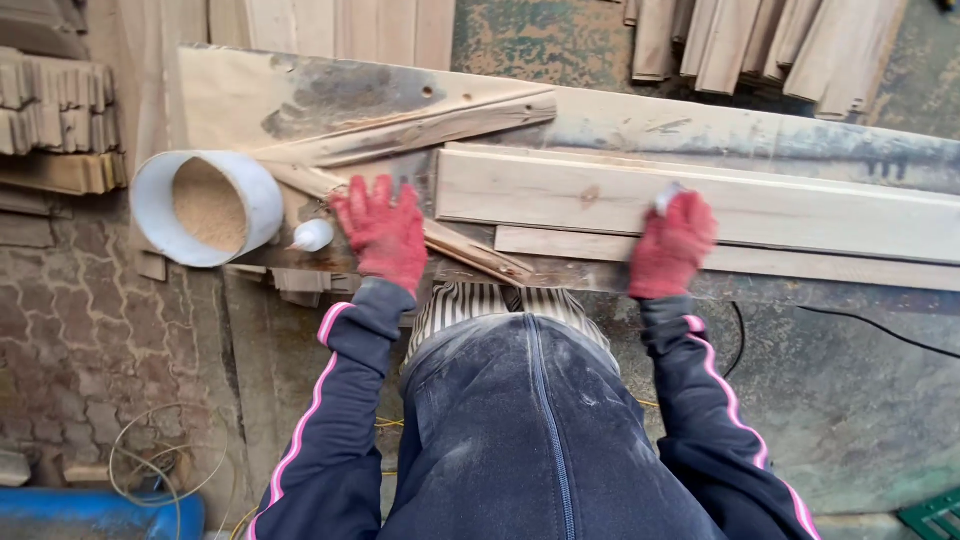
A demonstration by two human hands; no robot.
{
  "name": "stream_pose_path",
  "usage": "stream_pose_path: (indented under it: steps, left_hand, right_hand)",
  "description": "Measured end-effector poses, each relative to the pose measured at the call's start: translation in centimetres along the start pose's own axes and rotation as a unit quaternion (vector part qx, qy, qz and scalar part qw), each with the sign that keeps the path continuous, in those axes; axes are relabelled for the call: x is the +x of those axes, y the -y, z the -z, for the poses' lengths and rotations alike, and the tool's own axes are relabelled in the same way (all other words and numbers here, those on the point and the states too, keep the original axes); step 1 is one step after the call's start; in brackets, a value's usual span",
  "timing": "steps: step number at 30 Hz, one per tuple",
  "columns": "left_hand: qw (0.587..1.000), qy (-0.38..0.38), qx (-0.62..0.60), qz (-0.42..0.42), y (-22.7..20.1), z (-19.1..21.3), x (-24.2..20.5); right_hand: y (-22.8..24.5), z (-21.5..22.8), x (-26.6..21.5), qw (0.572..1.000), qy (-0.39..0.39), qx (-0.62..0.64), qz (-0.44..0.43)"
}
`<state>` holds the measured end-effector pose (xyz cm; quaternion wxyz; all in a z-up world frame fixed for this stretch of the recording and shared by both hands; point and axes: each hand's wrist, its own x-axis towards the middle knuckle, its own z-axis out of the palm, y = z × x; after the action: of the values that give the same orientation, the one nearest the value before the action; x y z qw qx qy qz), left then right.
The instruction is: The recorder sands a wooden plank manually and with an angle grinder, applying wood filler to surface imperfections.
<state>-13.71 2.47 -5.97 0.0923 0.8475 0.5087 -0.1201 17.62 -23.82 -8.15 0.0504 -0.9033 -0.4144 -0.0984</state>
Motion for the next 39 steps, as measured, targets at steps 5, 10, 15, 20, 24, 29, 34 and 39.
stream_pose_path:
  steps: [5, 10, 15, 20, 24, 29, 34, 39]
  left_hand:
    - [0.974, -0.055, -0.189, -0.110, 0.3, -1.1, -0.7]
    - [0.961, -0.046, -0.235, -0.137, 2.4, -1.3, -1.2]
    - [0.962, -0.082, -0.155, -0.209, 2.5, -1.5, -1.2]
    - [0.959, -0.121, -0.119, -0.226, 2.4, -1.8, -0.8]
    - [0.965, -0.109, -0.096, -0.218, 2.5, -2.7, -0.8]
    - [0.965, -0.111, -0.114, -0.208, 1.9, -1.7, -1.1]
    - [0.969, -0.097, -0.116, -0.193, 1.8, -1.1, -1.2]
    - [0.970, -0.083, -0.125, -0.190, 2.0, -1.0, -1.0]
  right_hand:
    - [22.4, 1.8, 4.0, 0.932, 0.009, 0.282, 0.228]
    - [18.7, 3.8, 3.9, 0.935, 0.040, 0.234, 0.265]
    - [12.6, 4.0, 2.7, 0.979, 0.072, 0.146, 0.125]
    - [24.2, 4.8, 3.9, 0.949, 0.097, 0.178, 0.242]
    - [16.8, 4.5, 4.0, 0.951, 0.098, 0.156, 0.249]
    - [11.0, 5.4, 3.0, 0.963, 0.114, 0.128, 0.209]
    - [21.2, 4.1, 6.0, 0.921, 0.082, 0.197, 0.326]
    - [13.4, 5.2, 7.1, 0.903, 0.069, 0.139, 0.401]
